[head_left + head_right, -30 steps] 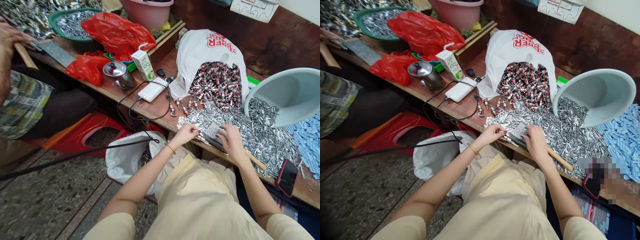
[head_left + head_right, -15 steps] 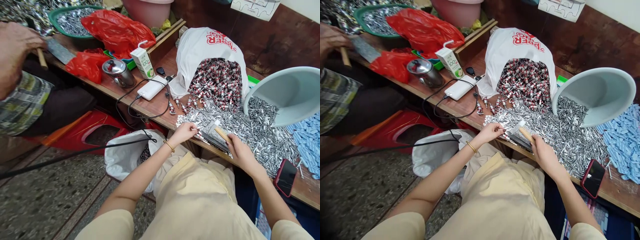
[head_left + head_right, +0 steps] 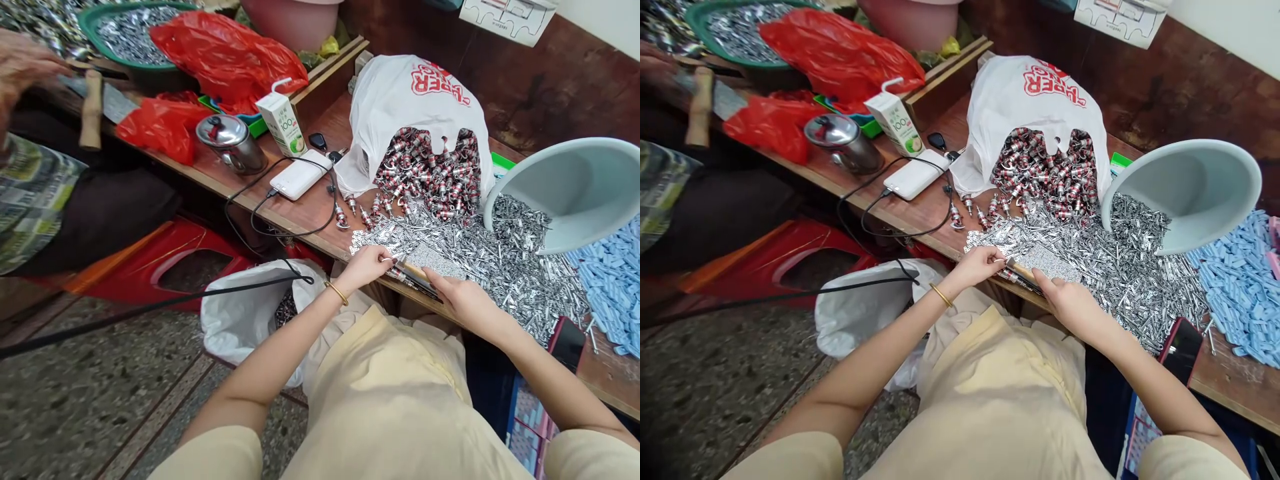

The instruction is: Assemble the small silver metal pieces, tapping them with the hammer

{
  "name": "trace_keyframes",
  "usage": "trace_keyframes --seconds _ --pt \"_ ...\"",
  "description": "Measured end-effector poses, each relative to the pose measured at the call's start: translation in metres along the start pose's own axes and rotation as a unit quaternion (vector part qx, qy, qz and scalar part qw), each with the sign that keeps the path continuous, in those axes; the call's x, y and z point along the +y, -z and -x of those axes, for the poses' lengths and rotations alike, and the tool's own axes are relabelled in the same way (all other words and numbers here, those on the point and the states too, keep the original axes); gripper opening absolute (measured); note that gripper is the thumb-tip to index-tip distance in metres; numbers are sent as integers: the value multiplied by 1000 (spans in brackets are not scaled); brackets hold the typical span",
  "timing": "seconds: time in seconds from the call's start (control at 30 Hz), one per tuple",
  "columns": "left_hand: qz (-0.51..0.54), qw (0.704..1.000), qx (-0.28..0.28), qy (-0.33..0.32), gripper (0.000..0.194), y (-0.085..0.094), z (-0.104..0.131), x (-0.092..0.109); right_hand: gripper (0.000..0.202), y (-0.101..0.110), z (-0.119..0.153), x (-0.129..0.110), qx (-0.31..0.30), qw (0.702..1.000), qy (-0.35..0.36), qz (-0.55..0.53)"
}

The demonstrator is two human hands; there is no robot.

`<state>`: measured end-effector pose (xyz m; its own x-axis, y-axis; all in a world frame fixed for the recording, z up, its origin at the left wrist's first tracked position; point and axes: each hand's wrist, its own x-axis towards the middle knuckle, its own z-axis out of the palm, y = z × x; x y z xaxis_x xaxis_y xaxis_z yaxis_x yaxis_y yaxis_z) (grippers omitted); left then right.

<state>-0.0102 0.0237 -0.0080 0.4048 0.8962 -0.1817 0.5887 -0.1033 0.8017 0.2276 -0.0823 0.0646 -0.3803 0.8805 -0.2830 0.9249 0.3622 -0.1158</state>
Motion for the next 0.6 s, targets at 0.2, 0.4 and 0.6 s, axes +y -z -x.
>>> trace_keyframes --seconds 0.2,0.4,0.6 --pt "11 1000 -9 9 15 1 -1 0 62 0 3 -1 10 1000 12 5" --pt "20 1000 -6 0 15 -1 0 -1 64 -1 3 -5 1 999 -5 44" --pt "62 998 -7 -16 14 -2 -3 -7 68 -6 2 -12 -40 995 -33 90"
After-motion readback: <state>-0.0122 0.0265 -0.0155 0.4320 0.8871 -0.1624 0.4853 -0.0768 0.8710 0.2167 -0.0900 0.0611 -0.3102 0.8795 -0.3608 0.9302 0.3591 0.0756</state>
